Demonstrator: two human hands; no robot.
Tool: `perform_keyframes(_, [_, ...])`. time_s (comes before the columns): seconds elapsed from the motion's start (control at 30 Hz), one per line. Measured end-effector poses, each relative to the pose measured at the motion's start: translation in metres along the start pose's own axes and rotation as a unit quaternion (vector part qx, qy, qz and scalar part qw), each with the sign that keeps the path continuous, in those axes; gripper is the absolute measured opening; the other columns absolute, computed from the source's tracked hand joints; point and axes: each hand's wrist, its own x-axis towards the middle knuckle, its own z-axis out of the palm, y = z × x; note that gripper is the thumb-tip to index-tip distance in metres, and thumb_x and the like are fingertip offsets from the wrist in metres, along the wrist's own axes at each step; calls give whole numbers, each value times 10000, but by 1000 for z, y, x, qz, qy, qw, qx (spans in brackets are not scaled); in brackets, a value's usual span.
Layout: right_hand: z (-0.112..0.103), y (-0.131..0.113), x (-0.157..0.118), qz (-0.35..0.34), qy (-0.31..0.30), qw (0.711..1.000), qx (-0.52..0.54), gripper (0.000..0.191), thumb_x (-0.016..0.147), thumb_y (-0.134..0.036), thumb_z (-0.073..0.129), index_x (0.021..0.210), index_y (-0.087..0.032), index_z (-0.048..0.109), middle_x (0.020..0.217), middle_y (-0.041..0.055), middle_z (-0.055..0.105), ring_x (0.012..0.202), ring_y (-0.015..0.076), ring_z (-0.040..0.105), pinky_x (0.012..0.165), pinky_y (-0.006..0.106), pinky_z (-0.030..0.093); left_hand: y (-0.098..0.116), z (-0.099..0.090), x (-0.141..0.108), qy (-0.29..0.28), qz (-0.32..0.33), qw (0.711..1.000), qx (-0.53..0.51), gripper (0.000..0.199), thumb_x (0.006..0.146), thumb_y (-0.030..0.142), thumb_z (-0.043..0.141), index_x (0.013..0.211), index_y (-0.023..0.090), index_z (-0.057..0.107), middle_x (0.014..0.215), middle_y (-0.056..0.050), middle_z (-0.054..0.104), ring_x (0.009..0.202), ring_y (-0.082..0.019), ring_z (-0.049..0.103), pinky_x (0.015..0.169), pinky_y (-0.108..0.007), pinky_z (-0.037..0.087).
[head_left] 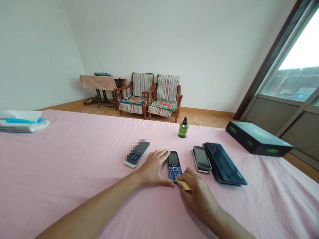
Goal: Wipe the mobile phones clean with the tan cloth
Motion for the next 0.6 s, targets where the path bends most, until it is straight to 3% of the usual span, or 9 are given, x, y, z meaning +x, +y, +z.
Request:
perform_keyframes(0.4, [5,-23,18,-37,-42,996,-68,245,710,63,499,649,-166,559,779,30,538,712,148,543,602,251,301,1,2,1,8,0,1000,8,1075,514,512,837,1413,116,402,1463,-186,419,1314,-375,408,1099,-473,310])
perform_keyframes(0.6, [5,-16,11,-35,-14,999,-38,247,710,58,482,677,-172,565,790,31,543,729,152,547,617,249,316,1,2,1,6,1,1000,10,1080,534,603,807,1412,118,406,1465,-188,417,1322,-371,401,1101,-475,307])
